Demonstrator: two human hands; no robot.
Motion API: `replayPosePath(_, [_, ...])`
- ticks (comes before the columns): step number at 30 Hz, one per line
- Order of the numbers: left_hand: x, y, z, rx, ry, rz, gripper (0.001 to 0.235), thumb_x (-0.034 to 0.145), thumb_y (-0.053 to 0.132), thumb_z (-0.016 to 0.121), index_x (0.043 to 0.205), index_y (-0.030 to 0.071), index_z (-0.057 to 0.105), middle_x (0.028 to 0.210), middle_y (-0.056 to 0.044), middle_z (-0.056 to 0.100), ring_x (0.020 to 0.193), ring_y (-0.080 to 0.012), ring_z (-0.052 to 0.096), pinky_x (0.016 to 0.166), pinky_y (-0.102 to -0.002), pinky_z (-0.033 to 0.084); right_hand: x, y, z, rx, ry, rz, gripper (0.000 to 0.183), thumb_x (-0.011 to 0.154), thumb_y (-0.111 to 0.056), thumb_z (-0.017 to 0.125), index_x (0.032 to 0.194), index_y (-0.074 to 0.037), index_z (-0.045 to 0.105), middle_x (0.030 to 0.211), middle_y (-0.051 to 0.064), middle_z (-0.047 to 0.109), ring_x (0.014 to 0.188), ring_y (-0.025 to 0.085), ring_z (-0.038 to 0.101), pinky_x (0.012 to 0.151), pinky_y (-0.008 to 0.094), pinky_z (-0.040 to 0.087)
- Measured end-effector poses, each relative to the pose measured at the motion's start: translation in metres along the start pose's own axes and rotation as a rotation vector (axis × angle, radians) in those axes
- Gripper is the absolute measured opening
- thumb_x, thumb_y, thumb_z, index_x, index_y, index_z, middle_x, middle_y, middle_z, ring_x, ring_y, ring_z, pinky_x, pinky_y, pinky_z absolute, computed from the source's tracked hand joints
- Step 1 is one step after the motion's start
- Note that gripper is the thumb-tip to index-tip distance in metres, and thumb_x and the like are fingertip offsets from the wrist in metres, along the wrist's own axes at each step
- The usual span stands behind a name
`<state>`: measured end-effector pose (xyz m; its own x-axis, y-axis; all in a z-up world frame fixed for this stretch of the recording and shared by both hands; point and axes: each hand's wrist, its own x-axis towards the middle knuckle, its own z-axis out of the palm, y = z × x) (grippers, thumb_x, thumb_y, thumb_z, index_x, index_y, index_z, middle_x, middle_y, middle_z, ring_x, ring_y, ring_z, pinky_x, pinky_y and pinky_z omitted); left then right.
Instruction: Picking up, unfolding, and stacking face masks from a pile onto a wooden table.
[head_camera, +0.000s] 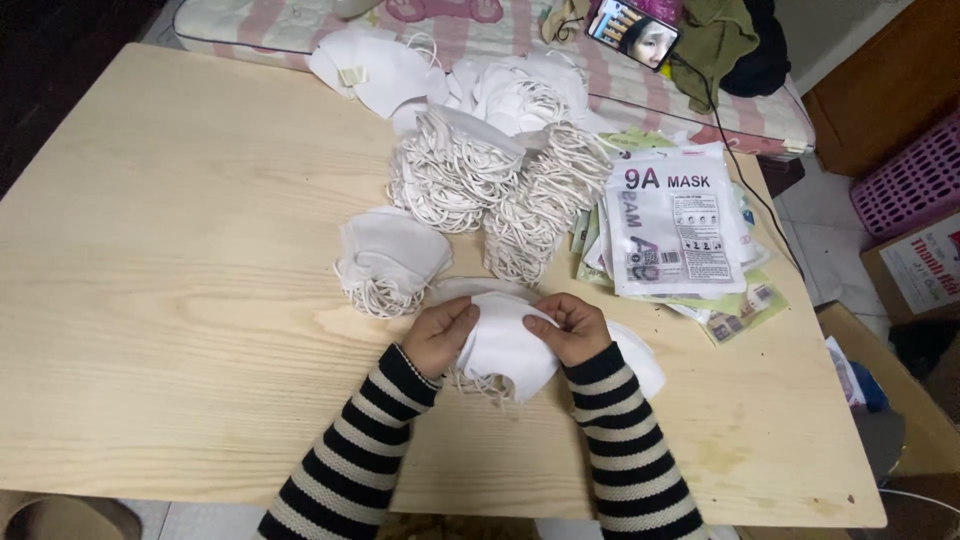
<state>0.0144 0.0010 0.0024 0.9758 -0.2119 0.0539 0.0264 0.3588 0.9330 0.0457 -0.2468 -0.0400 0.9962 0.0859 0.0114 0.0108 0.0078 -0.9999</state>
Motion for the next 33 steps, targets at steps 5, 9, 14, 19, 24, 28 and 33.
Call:
replayPosePath(5, [-0.006, -0.002, 0.002, 0.081, 0.038, -0.008, 0.024, 0.102, 0.013, 0.060, 0.116, 0.001, 0.074, 0.083, -0.010, 0.074, 0.077, -0.0127, 0.061, 0.070, -0.027, 0.057, -0.012, -0.024, 0.011, -0.014, -0.018, -0.017, 0.026, 0.079, -0.006, 0.087, 0.100, 0.001, 0.072, 0.072, 0.011, 0.074, 0.056, 0.011, 0.066, 0.048, 0.020, 0.055])
replayPosePath(9, [-0.014, 0.025, 0.018, -0.322, 0.221, -0.089, 0.024, 0.098, 0.007, 0.062, 0.118, -0.005, 0.069, 0.090, -0.017, 0.074, 0.081, -0.0225, 0.071, 0.075, -0.037, 0.062, -0.044, -0.102, 0.005, -0.473, 0.173, -0.248, 0.020, 0.085, -0.013, 0.082, 0.105, -0.012, 0.079, 0.083, 0.012, 0.080, 0.071, 0.024, 0.077, 0.058, 0.033, 0.062])
replayPosePath(14, [0.010, -0.045, -0.033, -0.594, 0.297, -0.107, 0.025, 0.101, 0.007, 0.059, 0.121, -0.008, 0.062, 0.095, -0.021, 0.071, 0.085, -0.0319, 0.074, 0.079, -0.045, 0.064, -0.052, -0.097, -0.057, -0.957, 0.252, -0.032, 0.042, 0.084, -0.033, 0.082, 0.120, -0.013, 0.073, 0.109, 0.015, 0.074, 0.103, 0.039, 0.070, 0.090, 0.048, 0.059])
replayPosePath(19, [0.009, -0.038, -0.024, -0.690, 0.335, -0.116, 0.014, 0.100, 0.003, 0.060, 0.109, -0.005, 0.067, 0.095, -0.019, 0.074, 0.087, -0.0308, 0.074, 0.085, -0.042, 0.062, -0.054, -0.082, -0.078, -1.227, 0.099, 0.240, 0.070, 0.079, -0.039, 0.083, 0.141, -0.015, 0.062, 0.134, 0.020, 0.066, 0.126, 0.047, 0.060, 0.112, 0.055, 0.048])
replayPosePath(24, [0.009, -0.029, -0.017, -0.444, 0.406, -0.200, 0.017, 0.099, 0.010, 0.066, 0.111, -0.002, 0.064, 0.085, -0.011, 0.068, 0.077, -0.0220, 0.071, 0.072, -0.036, 0.063, -0.046, -0.060, -0.092, -1.306, 0.107, 0.308, 0.069, 0.077, -0.048, 0.082, 0.138, -0.024, 0.063, 0.122, 0.010, 0.073, 0.122, 0.037, 0.064, 0.108, 0.049, 0.052])
replayPosePath(28, [0.000, -0.014, -0.011, -0.301, 0.393, -0.208, 0.016, 0.100, 0.012, 0.066, 0.107, -0.003, 0.065, 0.086, -0.010, 0.068, 0.079, -0.0180, 0.067, 0.070, -0.029, 0.060, -0.049, -0.057, -0.092, -1.329, 0.132, 0.288, 0.063, 0.075, -0.044, 0.083, 0.132, -0.023, 0.068, 0.119, 0.013, 0.073, 0.119, 0.039, 0.065, 0.105, 0.050, 0.053])
replayPosePath(33, [0.016, -0.076, -0.046, -0.109, 0.385, -0.133, 0.017, 0.100, 0.015, 0.066, 0.101, -0.003, 0.068, 0.079, -0.009, 0.062, 0.078, -0.0128, 0.061, 0.067, -0.026, 0.056, -0.045, -0.040, -0.103, -1.364, 0.183, 0.162, 0.053, 0.071, -0.044, 0.086, 0.118, -0.022, 0.075, 0.113, 0.010, 0.072, 0.114, 0.035, 0.067, 0.102, 0.045, 0.054])
